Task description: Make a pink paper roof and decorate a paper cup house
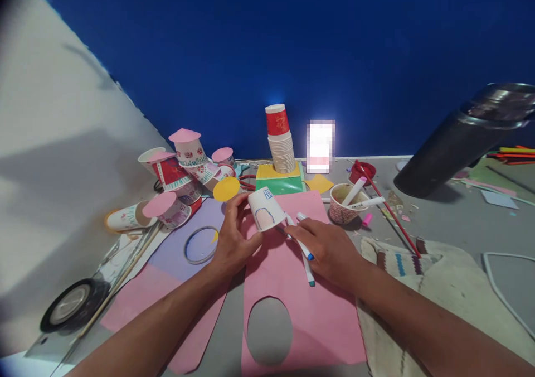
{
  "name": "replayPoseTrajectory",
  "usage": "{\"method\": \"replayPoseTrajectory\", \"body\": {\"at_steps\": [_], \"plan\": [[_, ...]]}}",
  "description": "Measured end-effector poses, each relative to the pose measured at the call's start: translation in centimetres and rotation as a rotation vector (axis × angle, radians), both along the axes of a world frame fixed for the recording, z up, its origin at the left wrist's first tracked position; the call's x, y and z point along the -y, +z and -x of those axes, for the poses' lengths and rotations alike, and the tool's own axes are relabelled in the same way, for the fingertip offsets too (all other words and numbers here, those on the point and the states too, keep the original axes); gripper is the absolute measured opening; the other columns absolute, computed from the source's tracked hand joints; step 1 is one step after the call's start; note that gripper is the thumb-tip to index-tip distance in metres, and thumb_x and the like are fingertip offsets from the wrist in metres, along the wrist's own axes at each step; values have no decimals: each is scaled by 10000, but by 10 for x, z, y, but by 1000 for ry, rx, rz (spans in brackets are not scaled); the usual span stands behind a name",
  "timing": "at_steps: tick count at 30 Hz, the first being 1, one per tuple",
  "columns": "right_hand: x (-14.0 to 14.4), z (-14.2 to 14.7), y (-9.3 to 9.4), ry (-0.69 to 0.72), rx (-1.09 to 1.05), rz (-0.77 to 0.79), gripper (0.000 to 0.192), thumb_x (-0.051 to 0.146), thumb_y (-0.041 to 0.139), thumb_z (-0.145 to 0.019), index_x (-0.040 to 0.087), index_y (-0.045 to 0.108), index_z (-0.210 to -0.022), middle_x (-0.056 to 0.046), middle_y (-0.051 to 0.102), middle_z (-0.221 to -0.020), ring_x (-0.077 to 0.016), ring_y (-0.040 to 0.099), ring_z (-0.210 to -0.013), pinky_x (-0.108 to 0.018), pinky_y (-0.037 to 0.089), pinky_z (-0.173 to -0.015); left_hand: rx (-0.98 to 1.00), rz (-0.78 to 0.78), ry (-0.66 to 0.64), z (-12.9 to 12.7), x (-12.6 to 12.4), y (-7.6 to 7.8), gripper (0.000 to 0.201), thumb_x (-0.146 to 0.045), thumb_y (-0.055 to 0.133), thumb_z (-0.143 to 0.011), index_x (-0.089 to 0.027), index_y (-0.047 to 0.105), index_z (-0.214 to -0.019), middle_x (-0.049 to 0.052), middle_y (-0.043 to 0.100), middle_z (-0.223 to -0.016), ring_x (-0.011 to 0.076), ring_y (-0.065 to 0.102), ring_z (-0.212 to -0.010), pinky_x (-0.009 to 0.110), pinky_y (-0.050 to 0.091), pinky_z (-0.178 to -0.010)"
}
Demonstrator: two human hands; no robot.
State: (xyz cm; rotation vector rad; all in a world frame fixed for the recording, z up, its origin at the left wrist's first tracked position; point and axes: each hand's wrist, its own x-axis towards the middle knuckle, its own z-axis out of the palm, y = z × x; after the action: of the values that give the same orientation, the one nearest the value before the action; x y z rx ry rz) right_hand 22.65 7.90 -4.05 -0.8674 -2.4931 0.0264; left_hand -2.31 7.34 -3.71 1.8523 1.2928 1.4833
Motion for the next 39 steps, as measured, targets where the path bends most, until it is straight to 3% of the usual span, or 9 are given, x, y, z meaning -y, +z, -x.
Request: {"method": "replayPoseTrajectory", "body": {"at_steps": [6,12,19,22,28,33,39], "plan": [[4,7,-10,-89,18,-48,611,-19,524,-895,186,584,-1468,-145,755,-1173,-277,743,-1007,-373,630,-782,-72,-93,106,3,-1,0,735,-104,739,-759,-290,459,-1412,98,540,-1418,296,574,-1308,543,520,-1141],[9,13,-13,-94,78,-76,659,-17,579,-849,169,570,-1482,-143,728,-1128,-287,700,-981,-389,600,-775,-172,-179,126,3,-2,-1,698,-165,789,-818,-300,454,-1416,100,544,-1392,299,571,-1299,533,537,-1096],[12,19,0,-44,140,-105,423,-13,557,-912,172,726,-1253,-76,655,-872,-243,614,-761,-351,461,-623,-249,-252,140,5,-3,-4,688,-252,837,-850,-308,470,-1429,109,544,-1367,314,567,-1294,548,542,-1081],[12,19,-1,-54,134,-80,323,22,567,-945,198,756,-1139,-69,644,-856,-235,611,-756,-341,428,-610,-222,-205,114,5,-2,-4,719,-270,850,-834,-309,468,-1442,110,548,-1390,315,573,-1313,542,549,-1086],[10,15,-1,-32,32,-52,283,65,556,-978,199,743,-1143,-100,739,-976,-227,694,-836,-325,504,-667,-37,-13,66,3,-1,-1,778,-197,775,-832,-321,426,-1516,113,527,-1522,303,580,-1389,520,562,-1128],[9,13,2,3,-103,-7,264,101,508,-1030,206,746,-1077,-98,772,-993,-222,735,-846,-337,564,-703,-50,-23,48,4,-3,-2,773,-53,662,-778,-301,481,-1487,95,540,-1513,294,553,-1418,538,511,-1195],[7,11,3,13,-150,7,249,131,508,-1048,193,746,-1087,-102,785,-986,-229,747,-847,-358,599,-733,-87,-57,48,6,-2,-2,784,-34,670,-745,-311,487,-1456,88,551,-1483,303,541,-1421,550,510,-1182]]}}
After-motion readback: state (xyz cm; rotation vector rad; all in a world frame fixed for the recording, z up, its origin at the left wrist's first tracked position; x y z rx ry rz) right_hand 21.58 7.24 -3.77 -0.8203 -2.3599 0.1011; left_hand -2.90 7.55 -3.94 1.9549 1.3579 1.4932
